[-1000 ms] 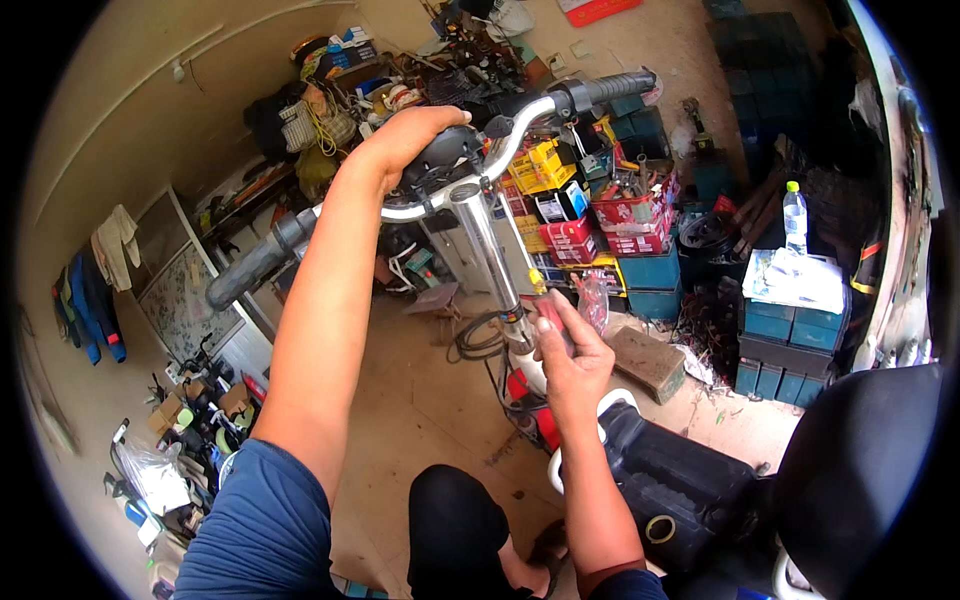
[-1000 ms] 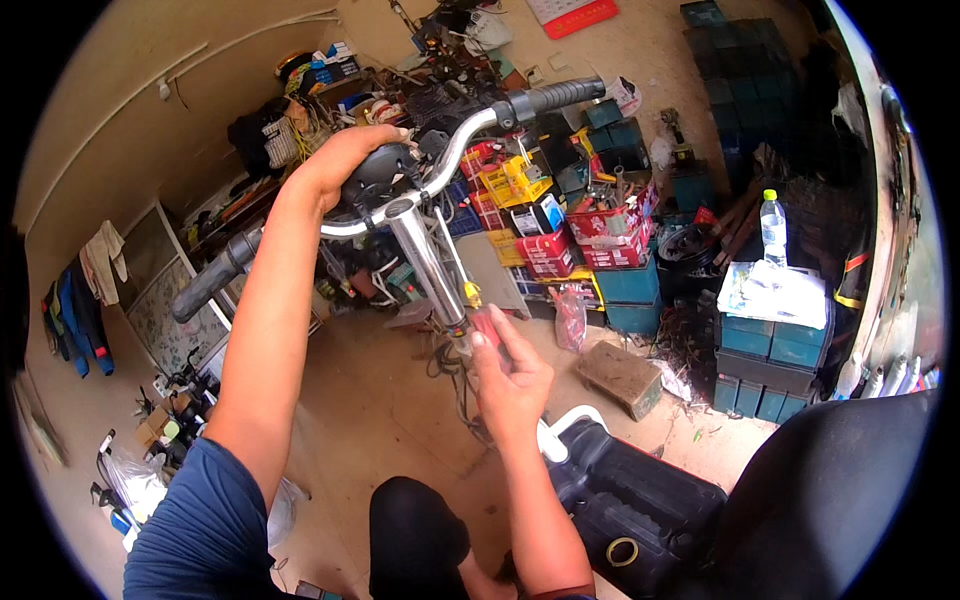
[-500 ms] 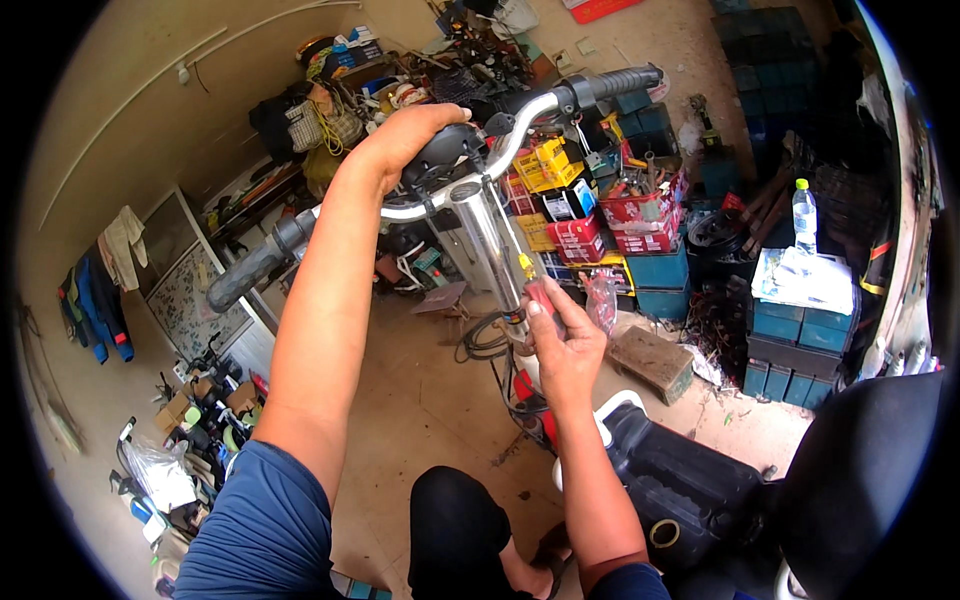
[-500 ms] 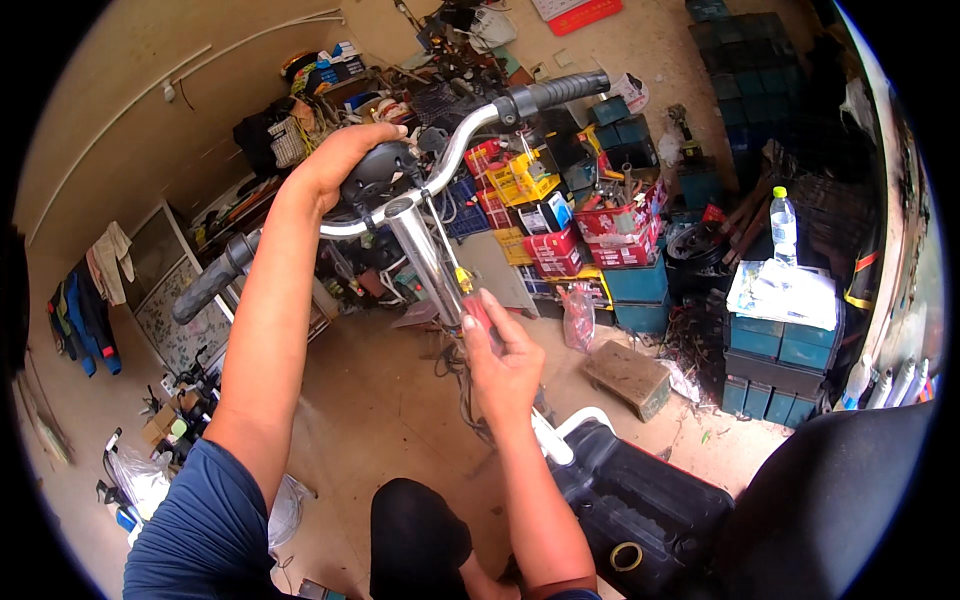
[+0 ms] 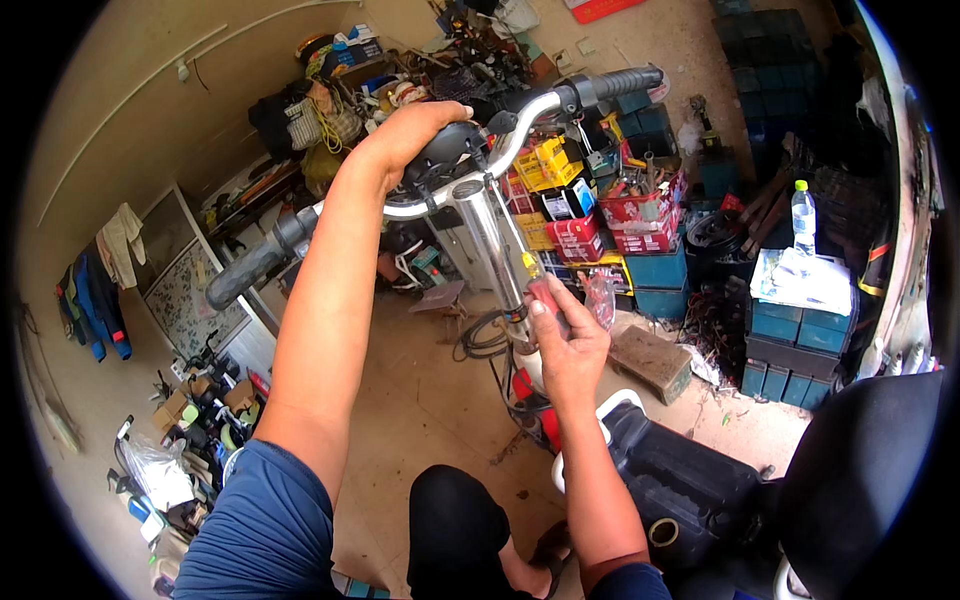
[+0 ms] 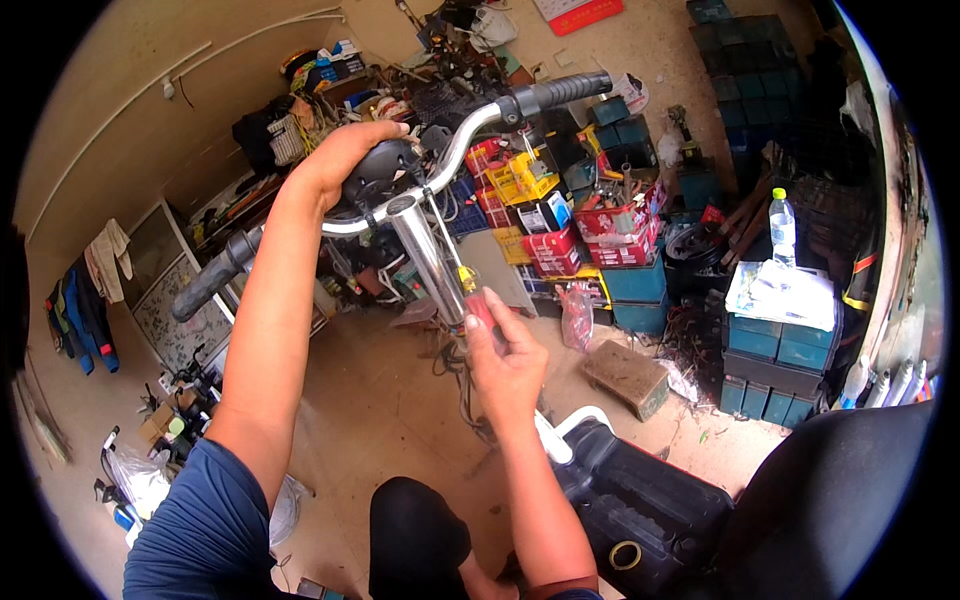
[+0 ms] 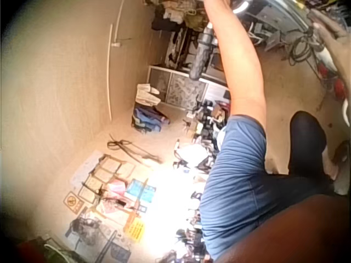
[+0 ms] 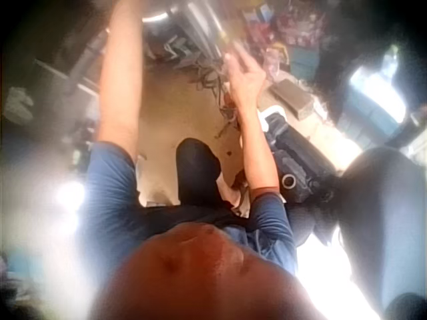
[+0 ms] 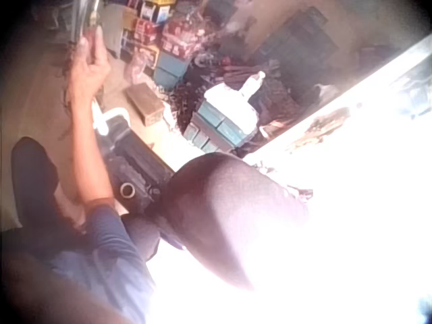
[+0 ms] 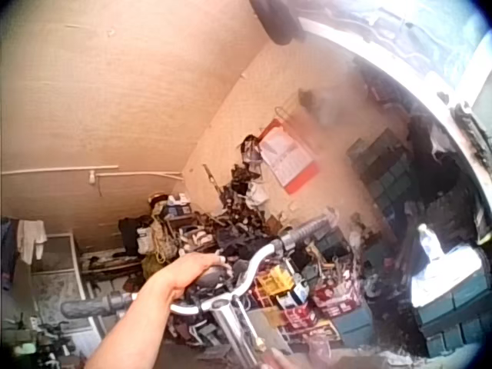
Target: The person works on an electric moped by removing a panel, applying tape to wires, and using a screwdriver to tighten components on the handlebar assembly.
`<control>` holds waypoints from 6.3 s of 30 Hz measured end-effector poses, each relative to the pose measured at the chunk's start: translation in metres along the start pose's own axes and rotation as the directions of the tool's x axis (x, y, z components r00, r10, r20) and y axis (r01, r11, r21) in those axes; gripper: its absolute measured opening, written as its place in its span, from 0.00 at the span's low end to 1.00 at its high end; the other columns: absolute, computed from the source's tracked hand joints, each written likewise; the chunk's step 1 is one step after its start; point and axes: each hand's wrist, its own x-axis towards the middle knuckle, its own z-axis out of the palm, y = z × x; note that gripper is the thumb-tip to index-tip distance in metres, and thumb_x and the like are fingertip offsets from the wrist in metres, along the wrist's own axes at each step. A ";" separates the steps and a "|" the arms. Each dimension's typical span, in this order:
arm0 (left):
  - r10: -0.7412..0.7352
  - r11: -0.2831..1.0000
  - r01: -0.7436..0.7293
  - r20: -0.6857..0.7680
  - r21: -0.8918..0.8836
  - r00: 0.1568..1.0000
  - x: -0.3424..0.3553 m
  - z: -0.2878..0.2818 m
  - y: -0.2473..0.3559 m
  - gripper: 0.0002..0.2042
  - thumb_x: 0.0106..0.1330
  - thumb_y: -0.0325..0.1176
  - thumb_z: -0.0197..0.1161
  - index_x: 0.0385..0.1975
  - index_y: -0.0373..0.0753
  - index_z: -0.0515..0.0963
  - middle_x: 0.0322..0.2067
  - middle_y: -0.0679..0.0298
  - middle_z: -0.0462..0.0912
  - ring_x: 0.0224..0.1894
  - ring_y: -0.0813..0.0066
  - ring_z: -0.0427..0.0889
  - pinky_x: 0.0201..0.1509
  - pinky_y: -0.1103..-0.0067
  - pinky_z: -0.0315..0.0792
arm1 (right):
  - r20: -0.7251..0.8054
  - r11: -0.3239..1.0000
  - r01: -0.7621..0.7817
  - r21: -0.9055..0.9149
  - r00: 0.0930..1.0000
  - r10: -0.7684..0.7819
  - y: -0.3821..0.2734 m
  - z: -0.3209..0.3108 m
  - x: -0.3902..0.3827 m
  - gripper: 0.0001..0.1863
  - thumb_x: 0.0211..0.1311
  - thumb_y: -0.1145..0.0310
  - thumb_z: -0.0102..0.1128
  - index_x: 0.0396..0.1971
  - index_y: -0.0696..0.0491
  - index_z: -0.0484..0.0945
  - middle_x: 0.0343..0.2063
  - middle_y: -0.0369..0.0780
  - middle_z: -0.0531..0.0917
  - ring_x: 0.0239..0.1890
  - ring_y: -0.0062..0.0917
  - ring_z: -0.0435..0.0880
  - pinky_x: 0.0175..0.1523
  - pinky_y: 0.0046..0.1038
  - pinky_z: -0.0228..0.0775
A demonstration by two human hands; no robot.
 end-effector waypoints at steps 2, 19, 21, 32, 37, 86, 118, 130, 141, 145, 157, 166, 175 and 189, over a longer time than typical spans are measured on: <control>-0.011 1.000 0.011 0.012 -0.010 1.000 0.001 0.000 0.000 0.16 0.69 0.44 0.63 0.42 0.38 0.86 0.37 0.63 0.90 0.35 0.76 0.87 0.44 0.78 0.80 | 0.005 0.997 -0.055 0.046 0.998 0.055 -0.005 -0.001 -0.001 0.22 0.70 0.77 0.65 0.62 0.63 0.79 0.43 0.36 0.84 0.35 0.09 0.77 0.38 0.15 0.72; -0.006 1.000 0.006 0.007 -0.018 1.000 -0.001 0.000 0.000 0.16 0.70 0.44 0.63 0.43 0.37 0.86 0.38 0.63 0.90 0.36 0.76 0.88 0.44 0.78 0.80 | 0.023 0.999 0.006 -0.050 1.000 -0.005 0.001 -0.002 -0.001 0.23 0.69 0.76 0.66 0.62 0.64 0.78 0.51 0.42 0.85 0.51 0.19 0.82 0.57 0.22 0.76; -0.012 1.000 0.012 0.015 -0.027 1.000 0.000 -0.001 0.000 0.16 0.70 0.44 0.63 0.43 0.37 0.86 0.38 0.63 0.90 0.36 0.76 0.88 0.44 0.78 0.80 | 0.016 0.998 0.043 -0.056 0.999 -0.043 0.001 0.000 -0.002 0.23 0.69 0.76 0.66 0.62 0.63 0.78 0.52 0.43 0.85 0.52 0.19 0.82 0.57 0.22 0.76; -0.013 0.999 0.013 0.008 -0.038 1.000 -0.005 0.003 0.005 0.15 0.69 0.45 0.65 0.41 0.38 0.85 0.35 0.64 0.89 0.33 0.76 0.86 0.41 0.78 0.80 | 0.042 0.916 0.264 -0.302 0.964 -0.264 0.003 -0.004 0.003 0.22 0.66 0.77 0.69 0.60 0.61 0.80 0.48 0.43 0.87 0.49 0.21 0.85 0.54 0.23 0.77; -0.006 0.999 0.006 0.011 -0.037 1.000 -0.004 0.002 0.003 0.15 0.69 0.44 0.65 0.42 0.39 0.85 0.35 0.64 0.89 0.32 0.76 0.87 0.40 0.78 0.80 | 0.130 0.812 0.381 -0.442 0.923 -0.362 -0.005 -0.020 0.027 0.21 0.67 0.70 0.70 0.58 0.59 0.82 0.43 0.40 0.90 0.41 0.23 0.87 0.48 0.23 0.79; -0.140 0.710 -0.230 -0.454 -0.665 0.880 -0.099 0.202 -0.083 0.15 0.81 0.34 0.54 0.47 0.23 0.79 0.43 0.49 0.87 0.46 0.65 0.86 0.53 0.73 0.78 | 0.234 0.585 -0.483 0.652 0.862 0.450 -0.016 -0.042 -0.002 0.24 0.81 0.55 0.52 0.64 0.57 0.70 0.54 0.45 0.82 0.49 0.26 0.83 0.56 0.25 0.78; -0.131 0.680 -0.294 -0.506 -0.672 0.853 -0.095 0.212 -0.075 0.14 0.81 0.31 0.52 0.45 0.23 0.79 0.42 0.49 0.87 0.44 0.64 0.87 0.52 0.73 0.79 | 0.006 0.894 -0.234 0.382 0.968 0.250 -0.007 -0.051 -0.005 0.16 0.72 0.74 0.64 0.56 0.61 0.78 0.46 0.41 0.85 0.45 0.21 0.83 0.53 0.24 0.78; -0.141 0.646 -0.297 -0.492 -0.703 0.859 -0.098 0.211 -0.072 0.14 0.81 0.33 0.51 0.46 0.24 0.77 0.44 0.46 0.87 0.46 0.62 0.88 0.52 0.73 0.79 | 0.119 0.928 -0.227 0.297 0.973 0.199 -0.008 -0.053 -0.006 0.27 0.80 0.61 0.50 0.70 0.61 0.64 0.65 0.50 0.76 0.59 0.29 0.82 0.68 0.31 0.73; -0.105 0.644 -0.328 -0.504 -0.692 0.857 -0.096 0.210 -0.080 0.15 0.81 0.33 0.52 0.45 0.25 0.79 0.42 0.48 0.87 0.46 0.64 0.87 0.53 0.73 0.79 | 0.063 0.989 -0.115 0.093 0.992 0.110 -0.016 -0.045 -0.005 0.28 0.63 0.86 0.63 0.65 0.62 0.74 0.57 0.43 0.82 0.60 0.25 0.81 0.66 0.28 0.73; -0.071 0.843 -0.150 -0.382 -0.517 0.921 -0.115 0.183 -0.077 0.15 0.78 0.34 0.58 0.46 0.24 0.81 0.43 0.50 0.88 0.47 0.69 0.87 0.54 0.76 0.79 | 0.187 0.984 0.076 -0.163 0.981 -0.044 -0.017 -0.041 0.004 0.31 0.62 0.84 0.65 0.67 0.60 0.74 0.61 0.44 0.81 0.63 0.26 0.78 0.69 0.29 0.68; -0.148 0.878 0.074 0.122 0.473 0.981 0.080 -0.036 0.046 0.35 0.69 0.63 0.61 0.64 0.38 0.75 0.61 0.50 0.80 0.67 0.53 0.72 0.68 0.55 0.66 | 0.440 0.573 0.686 -0.448 0.727 -0.527 -0.004 -0.047 0.046 0.31 0.54 0.84 0.65 0.62 0.55 0.79 0.40 0.46 0.88 0.39 0.37 0.87 0.47 0.33 0.79; -0.330 0.940 0.255 0.418 0.225 0.846 0.061 -0.008 0.003 0.15 0.67 0.42 0.63 0.40 0.37 0.86 0.34 0.63 0.88 0.30 0.76 0.86 0.33 0.77 0.80 | 0.596 0.255 0.780 -0.571 0.608 -0.525 -0.020 -0.061 0.064 0.29 0.55 0.79 0.68 0.60 0.52 0.82 0.29 0.40 0.82 0.25 0.33 0.82 0.27 0.34 0.74; -0.326 0.943 0.250 0.446 0.220 0.834 0.058 -0.005 0.005 0.15 0.65 0.43 0.64 0.40 0.38 0.86 0.34 0.63 0.88 0.29 0.77 0.84 0.32 0.77 0.78 | 0.525 0.324 0.776 -0.542 0.613 -0.590 -0.016 -0.050 0.058 0.28 0.52 0.82 0.68 0.57 0.58 0.82 0.26 0.39 0.80 0.23 0.33 0.81 0.26 0.34 0.73; -0.257 0.961 0.175 0.467 0.213 0.846 0.066 -0.009 -0.001 0.13 0.67 0.39 0.65 0.40 0.36 0.86 0.35 0.63 0.89 0.32 0.77 0.86 0.36 0.78 0.81 | 0.569 0.239 -0.772 0.589 0.606 0.556 -0.044 -0.053 0.050 0.21 0.73 0.70 0.59 0.62 0.58 0.73 0.36 0.39 0.78 0.20 0.13 0.67 0.20 0.12 0.60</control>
